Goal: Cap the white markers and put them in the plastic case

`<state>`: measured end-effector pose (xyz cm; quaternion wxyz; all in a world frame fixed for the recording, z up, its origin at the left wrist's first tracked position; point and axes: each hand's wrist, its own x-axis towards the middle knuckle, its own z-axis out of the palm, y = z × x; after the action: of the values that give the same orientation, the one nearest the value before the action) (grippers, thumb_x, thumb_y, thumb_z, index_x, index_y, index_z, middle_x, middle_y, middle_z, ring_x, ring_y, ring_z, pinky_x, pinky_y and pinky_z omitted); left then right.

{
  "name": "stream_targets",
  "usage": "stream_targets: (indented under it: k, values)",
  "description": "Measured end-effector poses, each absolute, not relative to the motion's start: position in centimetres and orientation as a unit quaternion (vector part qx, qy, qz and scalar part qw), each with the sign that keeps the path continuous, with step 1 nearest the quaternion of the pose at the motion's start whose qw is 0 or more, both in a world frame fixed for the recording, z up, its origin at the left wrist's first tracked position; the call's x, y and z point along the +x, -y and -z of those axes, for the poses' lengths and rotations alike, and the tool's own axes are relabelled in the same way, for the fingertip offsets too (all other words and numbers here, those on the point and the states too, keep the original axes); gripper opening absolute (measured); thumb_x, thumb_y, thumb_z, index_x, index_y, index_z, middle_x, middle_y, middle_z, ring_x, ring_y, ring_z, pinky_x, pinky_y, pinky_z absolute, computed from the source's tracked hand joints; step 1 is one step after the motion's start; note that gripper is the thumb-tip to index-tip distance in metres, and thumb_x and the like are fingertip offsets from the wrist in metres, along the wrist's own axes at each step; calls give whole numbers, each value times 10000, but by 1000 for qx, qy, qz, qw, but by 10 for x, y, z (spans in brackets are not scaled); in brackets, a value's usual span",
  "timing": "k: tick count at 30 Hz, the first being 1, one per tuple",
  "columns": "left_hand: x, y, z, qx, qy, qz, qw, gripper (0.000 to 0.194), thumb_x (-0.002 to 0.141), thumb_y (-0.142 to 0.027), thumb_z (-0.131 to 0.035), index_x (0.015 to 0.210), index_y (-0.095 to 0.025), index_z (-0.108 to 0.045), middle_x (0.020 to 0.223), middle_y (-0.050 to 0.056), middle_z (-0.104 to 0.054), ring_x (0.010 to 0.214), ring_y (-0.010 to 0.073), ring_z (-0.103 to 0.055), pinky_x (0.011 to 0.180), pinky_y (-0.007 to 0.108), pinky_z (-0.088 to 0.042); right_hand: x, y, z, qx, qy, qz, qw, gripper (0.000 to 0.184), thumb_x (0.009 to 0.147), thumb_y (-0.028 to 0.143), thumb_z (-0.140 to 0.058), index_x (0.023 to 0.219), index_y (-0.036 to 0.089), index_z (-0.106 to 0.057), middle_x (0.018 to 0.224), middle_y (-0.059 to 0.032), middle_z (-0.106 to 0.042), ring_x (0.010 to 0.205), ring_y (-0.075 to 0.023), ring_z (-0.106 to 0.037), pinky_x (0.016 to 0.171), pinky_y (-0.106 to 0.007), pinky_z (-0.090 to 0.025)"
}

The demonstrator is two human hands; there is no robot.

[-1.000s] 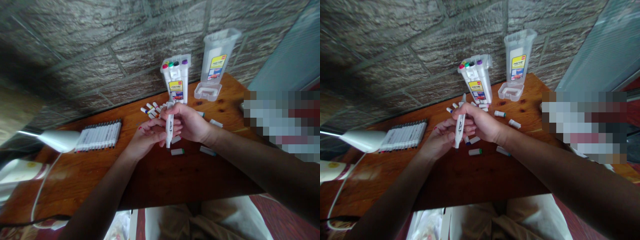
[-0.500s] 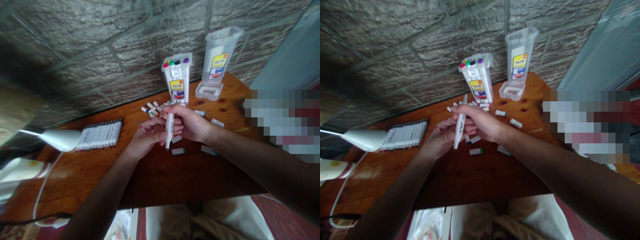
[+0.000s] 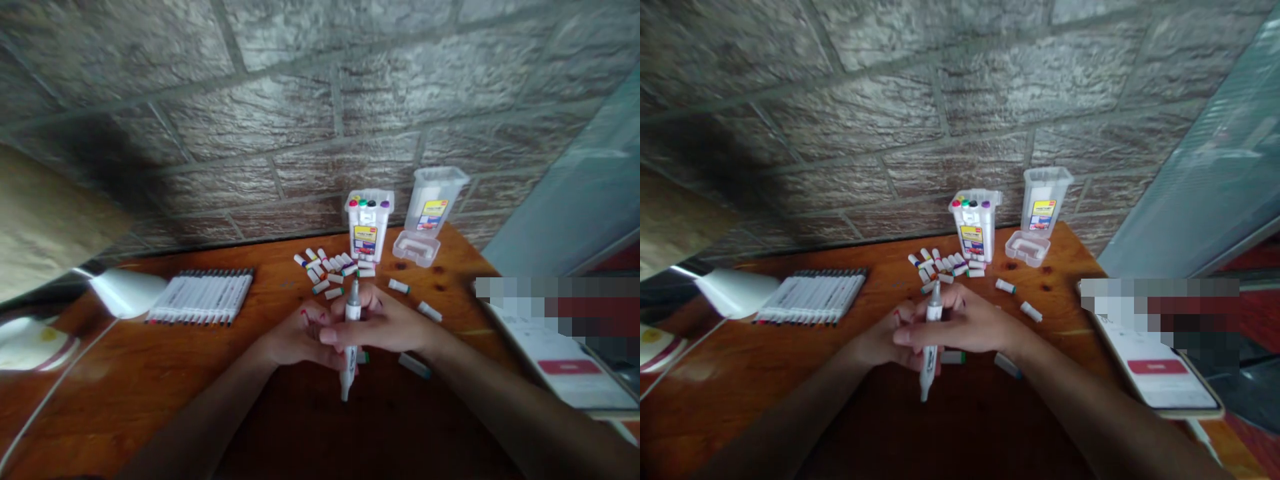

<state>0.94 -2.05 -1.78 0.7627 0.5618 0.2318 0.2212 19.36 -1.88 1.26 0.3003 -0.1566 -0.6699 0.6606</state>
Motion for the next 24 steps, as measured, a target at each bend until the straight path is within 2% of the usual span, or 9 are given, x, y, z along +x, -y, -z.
stream_targets:
  k: [4,8,11,17,21,24]
  values:
    - [10,23,14,553,-238,-226,766,315,501,-252,-966,699,-130,-753,724,52,-766,655,182,-720,617,251,-590,191,24,-11,-162,679,-641,319,305,857,316,-727,624,152,-617,544,44,-564,483,-64,-501,486,-182,-419]
    - [11,24,13,550,-209,-239,773,291,565,-264,-947,762,-142,-772,766,46,-777,680,172,-736,664,249,-602,185,28,-5,-175,650,-642,367,290,825,331,-759,645,171,-597,550,42,-562,475,-75,-505,447,-185,-392]
    - [11,23,15,551,-200,-232,777,279,613,-315,-924,766,-139,-769,768,54,-778,692,183,-744,676,262,-607,185,30,-3,-181,655,-638,363,297,839,355,-744,663,178,-584,557,39,-561,459,-76,-494,422,-190,-363]
    - [8,22,20,549,-209,-232,775,323,543,-235,-945,806,-146,-780,784,55,-786,681,196,-742,649,268,-604,185,33,-3,-190,706,-557,395,358,863,313,-715,599,183,-511,511,48,-497,459,-74,-431,443,-206,-329]
    - [7,21,20,558,-203,-223,773,274,616,-284,-917,797,-135,-775,770,57,-781,668,173,-732,648,245,-591,183,34,-4,-196,724,-512,420,402,886,305,-679,572,190,-456,487,52,-451,462,-75,-395,460,-216,-324]
    - [8,21,18,567,-218,-227,761,309,578,-300,-938,768,-128,-766,752,54,-774,658,170,-722,655,248,-590,183,33,-3,-187,736,-493,424,381,895,286,-663,584,193,-464,497,52,-454,473,-78,-388,464,-219,-315]
